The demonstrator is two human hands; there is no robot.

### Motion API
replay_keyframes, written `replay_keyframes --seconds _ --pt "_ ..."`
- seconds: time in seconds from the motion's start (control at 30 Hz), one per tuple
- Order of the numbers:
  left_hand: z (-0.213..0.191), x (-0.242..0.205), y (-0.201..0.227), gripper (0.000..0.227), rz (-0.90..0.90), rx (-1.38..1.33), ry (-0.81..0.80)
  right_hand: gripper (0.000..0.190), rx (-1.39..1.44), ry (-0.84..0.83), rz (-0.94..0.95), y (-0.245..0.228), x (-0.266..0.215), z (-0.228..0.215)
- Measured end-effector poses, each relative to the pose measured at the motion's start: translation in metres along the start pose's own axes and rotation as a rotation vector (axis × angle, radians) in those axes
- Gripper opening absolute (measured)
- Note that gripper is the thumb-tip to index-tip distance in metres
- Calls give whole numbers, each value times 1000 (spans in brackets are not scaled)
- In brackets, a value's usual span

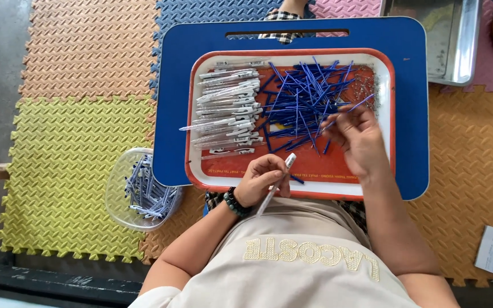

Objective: Assembling pens by manually inserting ink refills into pen barrels on a small tray.

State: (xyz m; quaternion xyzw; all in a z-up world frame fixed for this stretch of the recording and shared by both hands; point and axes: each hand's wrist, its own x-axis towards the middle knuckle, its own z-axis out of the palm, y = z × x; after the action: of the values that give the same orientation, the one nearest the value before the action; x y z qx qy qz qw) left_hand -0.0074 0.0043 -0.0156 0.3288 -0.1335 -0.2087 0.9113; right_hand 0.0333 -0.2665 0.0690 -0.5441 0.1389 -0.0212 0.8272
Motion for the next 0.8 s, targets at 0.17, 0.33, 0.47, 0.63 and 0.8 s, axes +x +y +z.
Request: replay_keyframes --seconds 0.17,0.33,0.47,0.63,0.8 --pt "-4 4 4 16 -52 -12 17 9 -369 163 -441 -30 24 -30" --pt "-3 6 4 14 -77 49 41 5 -599 231 -683 -26 33 -45" --pt "-2 5 5 15 -92 63 46 3 -732 334 -771 -20 37 -48" --pt "-3 4 5 14 -86 64 48 3 -678 327 -860 -24 36 -48" --pt "37 1 88 35 82 224 155 20 -741 119 -785 -21 9 -33"
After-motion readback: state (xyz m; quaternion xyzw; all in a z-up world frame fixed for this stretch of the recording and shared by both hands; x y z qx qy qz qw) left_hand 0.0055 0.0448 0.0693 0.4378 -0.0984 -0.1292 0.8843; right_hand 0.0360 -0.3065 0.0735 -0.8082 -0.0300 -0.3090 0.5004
